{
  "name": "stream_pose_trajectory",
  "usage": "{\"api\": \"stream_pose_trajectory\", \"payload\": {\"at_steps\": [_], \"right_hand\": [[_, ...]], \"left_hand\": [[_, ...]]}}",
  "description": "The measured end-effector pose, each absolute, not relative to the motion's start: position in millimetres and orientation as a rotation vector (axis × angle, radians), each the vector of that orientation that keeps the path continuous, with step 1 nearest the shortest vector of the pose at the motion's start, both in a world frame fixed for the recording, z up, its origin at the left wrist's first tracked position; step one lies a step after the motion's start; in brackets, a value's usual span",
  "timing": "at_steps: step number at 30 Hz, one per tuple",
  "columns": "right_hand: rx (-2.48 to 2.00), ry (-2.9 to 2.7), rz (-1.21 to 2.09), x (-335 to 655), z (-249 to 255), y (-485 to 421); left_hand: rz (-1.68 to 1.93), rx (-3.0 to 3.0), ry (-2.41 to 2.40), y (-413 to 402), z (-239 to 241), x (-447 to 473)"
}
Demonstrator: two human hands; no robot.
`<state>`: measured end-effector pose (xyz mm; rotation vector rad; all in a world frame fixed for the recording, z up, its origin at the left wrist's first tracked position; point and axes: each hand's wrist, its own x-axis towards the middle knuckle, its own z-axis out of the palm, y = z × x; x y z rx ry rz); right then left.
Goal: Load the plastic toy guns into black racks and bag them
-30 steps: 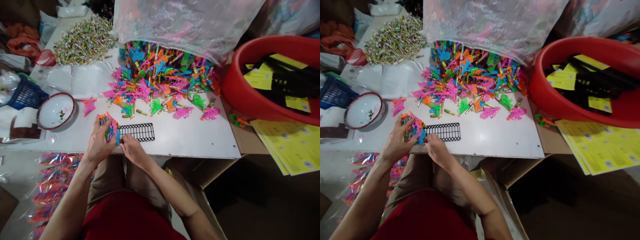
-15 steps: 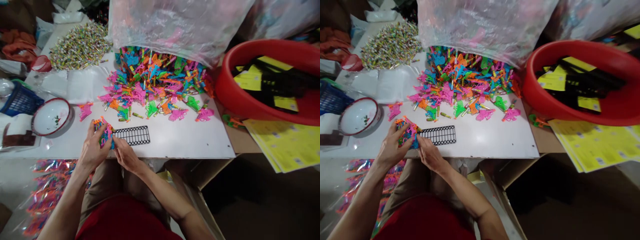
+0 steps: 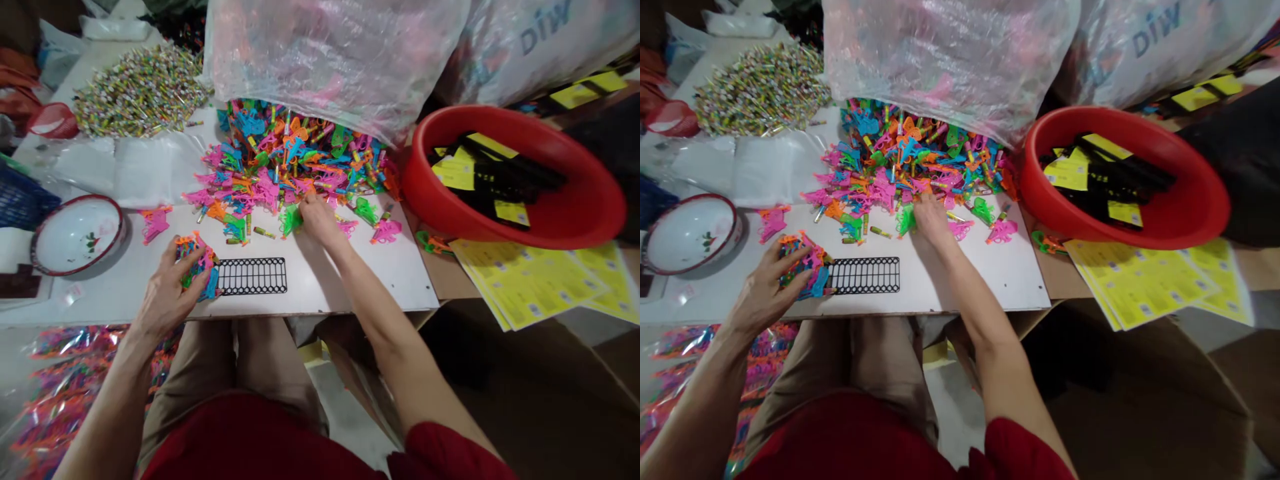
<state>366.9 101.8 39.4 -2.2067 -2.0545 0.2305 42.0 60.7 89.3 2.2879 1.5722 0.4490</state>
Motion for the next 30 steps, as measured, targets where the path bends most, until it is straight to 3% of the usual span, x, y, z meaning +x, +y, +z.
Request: {"api": "stream_pose_trajectory", "payload": {"at_steps": [8, 15, 24, 30], "right_hand": [[-2.208, -2.375, 0.187, 381, 36, 112], [-1.99, -1.93, 0.124, 384, 28, 83], [-1.355, -1.274, 0.694, 290, 36, 35], [-1.294, -0.924, 0.954, 270, 18, 20]], "left_hand": [[0.495, 2.253, 1.55, 58, 97, 43], [0.439, 2.536, 1.267, 48, 112, 21], [0.633, 2.703, 1.084, 43, 79, 30], [0.59, 2.604, 1.124, 42, 100, 26]]}}
